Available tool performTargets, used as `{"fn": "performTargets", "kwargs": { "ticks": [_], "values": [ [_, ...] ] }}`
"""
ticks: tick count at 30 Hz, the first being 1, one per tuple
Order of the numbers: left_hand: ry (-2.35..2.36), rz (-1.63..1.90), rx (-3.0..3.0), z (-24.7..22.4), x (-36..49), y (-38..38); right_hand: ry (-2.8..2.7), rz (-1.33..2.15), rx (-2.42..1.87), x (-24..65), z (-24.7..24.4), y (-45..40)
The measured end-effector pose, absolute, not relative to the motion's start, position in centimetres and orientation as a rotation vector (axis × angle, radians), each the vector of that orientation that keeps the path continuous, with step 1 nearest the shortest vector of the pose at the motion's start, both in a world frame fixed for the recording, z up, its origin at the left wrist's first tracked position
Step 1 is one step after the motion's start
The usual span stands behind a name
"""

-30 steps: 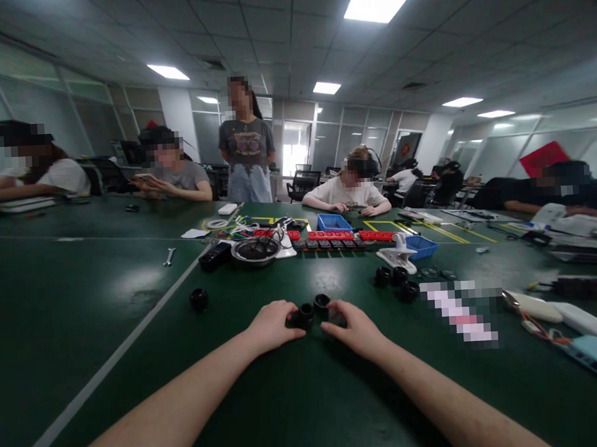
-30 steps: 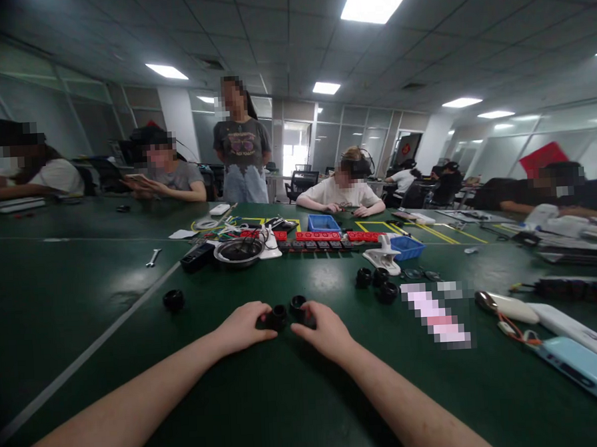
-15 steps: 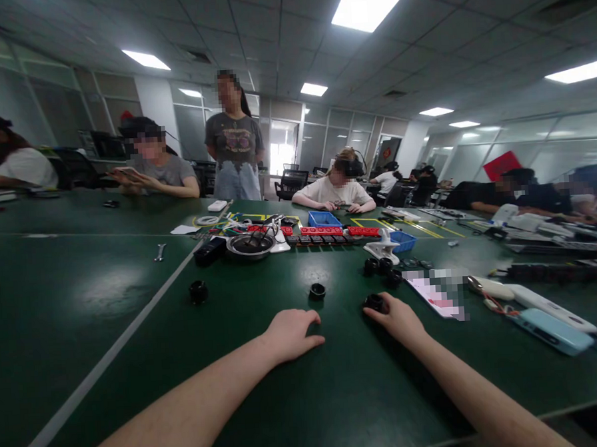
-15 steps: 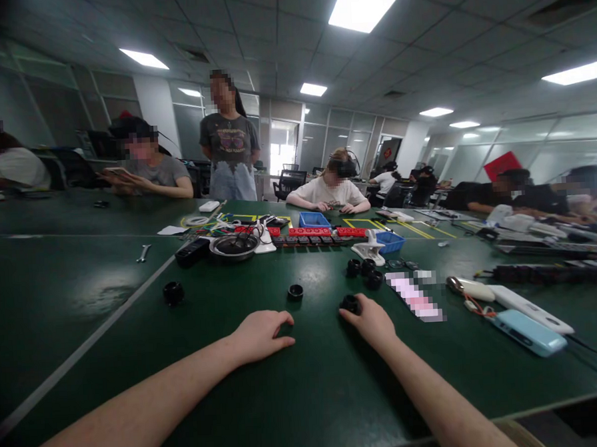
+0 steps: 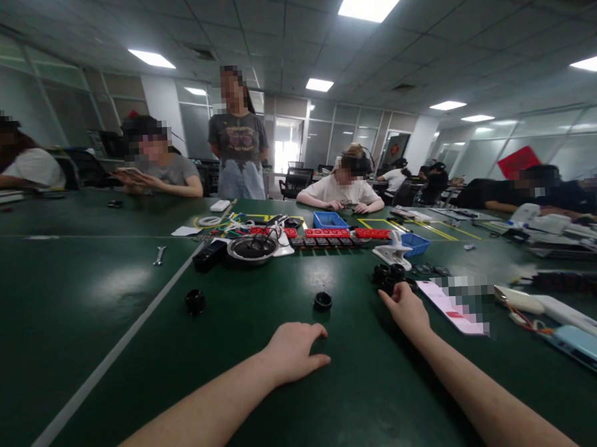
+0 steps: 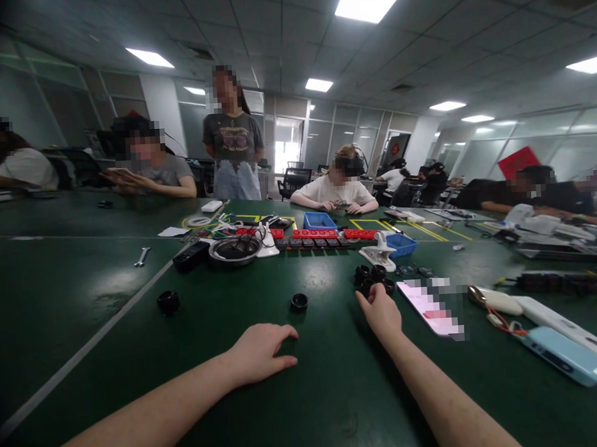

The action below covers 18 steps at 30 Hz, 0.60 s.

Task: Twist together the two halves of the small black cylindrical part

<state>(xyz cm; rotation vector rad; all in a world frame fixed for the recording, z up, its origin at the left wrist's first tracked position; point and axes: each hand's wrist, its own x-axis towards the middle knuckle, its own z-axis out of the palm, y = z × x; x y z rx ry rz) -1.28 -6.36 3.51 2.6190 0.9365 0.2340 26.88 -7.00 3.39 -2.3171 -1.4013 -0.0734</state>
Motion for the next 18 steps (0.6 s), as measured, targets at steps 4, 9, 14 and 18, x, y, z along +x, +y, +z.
{"fn": "performTargets", "kwargs": {
  "ticks": [4, 9, 14, 18],
  "values": [
    [0.952, 0.243, 2.609, 3.6, -1.0, -6.3, -1.787, -0.009, -2.104, 21.7, 4.6, -7.6],
    [1.030, 0.262, 2.595, 3.6, -0.8, -6.3, -2.062, 0.008, -1.979, 14.9, 4.1, -5.8],
    [1.003, 0.269, 2.595, 3.6, -0.9, -6.3, -2.149, -0.042, -2.015, 13.6, 2.8, -4.6],
    [0.974, 0.285, 2.610, 3.5, -0.9, -6.3, -2.176, -0.116, -1.989, 16.2, 2.5, -7.1]
  ]
}}
